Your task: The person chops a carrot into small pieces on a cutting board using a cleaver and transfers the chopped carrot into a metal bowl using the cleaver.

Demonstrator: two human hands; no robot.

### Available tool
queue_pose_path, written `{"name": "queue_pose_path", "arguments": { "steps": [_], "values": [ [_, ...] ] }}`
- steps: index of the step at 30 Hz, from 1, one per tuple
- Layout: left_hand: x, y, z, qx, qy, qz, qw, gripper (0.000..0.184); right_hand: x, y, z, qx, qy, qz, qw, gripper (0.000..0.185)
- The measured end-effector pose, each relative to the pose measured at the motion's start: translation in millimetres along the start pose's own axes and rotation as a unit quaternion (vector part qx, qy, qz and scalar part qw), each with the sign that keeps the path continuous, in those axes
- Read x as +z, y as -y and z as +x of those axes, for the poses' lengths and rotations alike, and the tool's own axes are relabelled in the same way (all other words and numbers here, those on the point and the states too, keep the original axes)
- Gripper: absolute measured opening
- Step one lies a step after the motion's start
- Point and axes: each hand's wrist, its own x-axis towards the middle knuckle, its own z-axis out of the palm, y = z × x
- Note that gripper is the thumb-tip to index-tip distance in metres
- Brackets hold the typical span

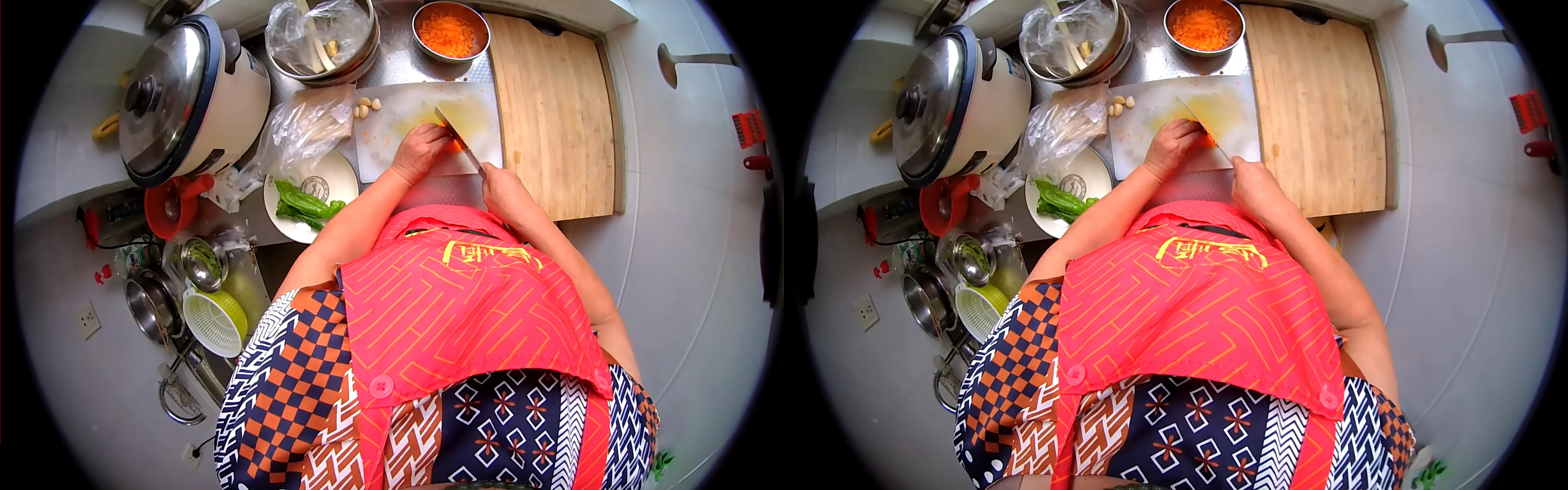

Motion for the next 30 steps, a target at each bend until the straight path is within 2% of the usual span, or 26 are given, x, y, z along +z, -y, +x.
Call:
{"name": "queue_pose_path", "arguments": {
  "steps": [18,24,30],
  "values": [
    [-1,1,4,-0.001,0.001,-0.006,1.0,0.023,18,-15,19,-0.01,-0.042,0.026,0.999,0.015],
    [0,3,4,0.011,-0.006,0.005,1.0,0.023,14,-19,17,-0.053,-0.065,0.034,0.996,0.016],
    [3,3,2,0.008,-0.008,-0.004,1.0,0.02,1,-10,2,-0.02,-0.031,0.033,0.999,0.017]
  ]
}}
